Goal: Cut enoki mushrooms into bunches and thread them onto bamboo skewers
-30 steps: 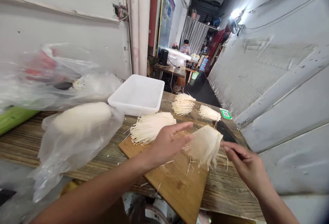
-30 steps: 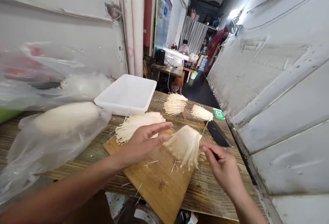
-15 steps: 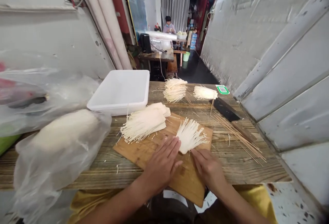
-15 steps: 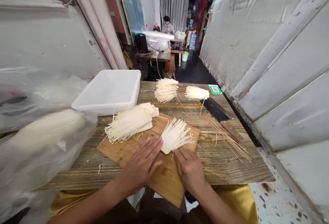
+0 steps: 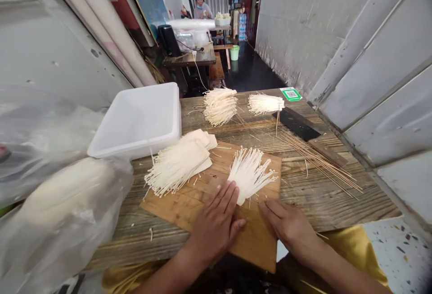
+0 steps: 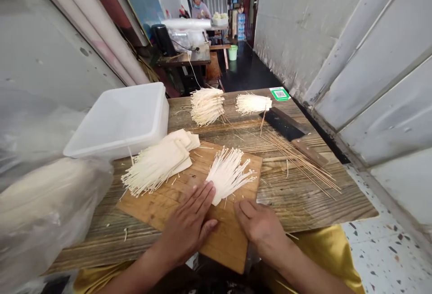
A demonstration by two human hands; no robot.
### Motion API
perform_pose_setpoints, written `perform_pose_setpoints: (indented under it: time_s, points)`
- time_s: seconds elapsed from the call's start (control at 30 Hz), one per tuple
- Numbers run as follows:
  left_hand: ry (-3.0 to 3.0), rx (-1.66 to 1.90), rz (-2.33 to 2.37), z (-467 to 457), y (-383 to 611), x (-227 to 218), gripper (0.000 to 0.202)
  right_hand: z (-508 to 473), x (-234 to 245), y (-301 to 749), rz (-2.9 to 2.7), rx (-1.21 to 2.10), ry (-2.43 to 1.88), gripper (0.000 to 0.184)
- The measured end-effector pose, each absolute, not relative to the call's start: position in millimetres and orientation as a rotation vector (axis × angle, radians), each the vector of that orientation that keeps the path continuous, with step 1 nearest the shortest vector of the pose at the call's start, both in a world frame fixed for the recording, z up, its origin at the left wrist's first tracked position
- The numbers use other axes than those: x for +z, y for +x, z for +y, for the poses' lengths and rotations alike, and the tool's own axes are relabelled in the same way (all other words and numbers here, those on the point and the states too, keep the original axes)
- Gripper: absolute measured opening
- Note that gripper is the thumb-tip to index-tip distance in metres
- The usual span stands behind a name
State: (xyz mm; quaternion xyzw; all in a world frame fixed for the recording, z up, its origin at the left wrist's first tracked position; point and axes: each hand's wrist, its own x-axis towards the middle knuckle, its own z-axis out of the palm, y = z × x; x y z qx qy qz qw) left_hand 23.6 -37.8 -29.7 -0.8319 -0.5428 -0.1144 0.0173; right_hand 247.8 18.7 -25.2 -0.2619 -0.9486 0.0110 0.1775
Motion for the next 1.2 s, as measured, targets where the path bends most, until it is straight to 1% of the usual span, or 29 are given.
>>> perform_pose_setpoints:
  time_s: [0.23, 0.53, 0.73, 0.83, 0.9, 1.03, 1.1, 1.2]
  points:
    - [-2.6, -0.291, -1.699, -39, 25, -28, 0.062, 20, -27, 244, -2.748, 0.013, -0.722, 0.032]
    - [-2.576, -0.314, -1.72, -39, 25, -29, 0.062, 23, -31, 229, -2.713, -0.063, -0.684, 0.029]
    - [-2.537, -0.398, -1.668, -40, 25, -29, 0.065, 15, -27, 226, -2.675, -0.137, -0.81, 0.03]
    - [-2.554, -0.379, -1.632, -39, 22, -30, 0.064, 9, -24, 233, -2.636, -0.189, -0.95, 0.037]
    - [-2.564, -0.352, -1.611, -39, 20, -30, 0.064, 5, -24, 242, -2.637, -0.156, -0.973, 0.039]
    - [-2.613, -0.297, -1.561, -41, 19, -31, 0.067, 2, -28, 256, -2.683, -0.035, -0.847, 0.038]
    - [-2.614, -0.278, -1.557, -42, 20, -31, 0.068, 1, -30, 257, -2.699, -0.05, -0.829, 0.038]
    - [-2.596, -0.263, -1.574, -43, 23, -31, 0.069, 0, -32, 253, -2.726, -0.094, -0.842, 0.032]
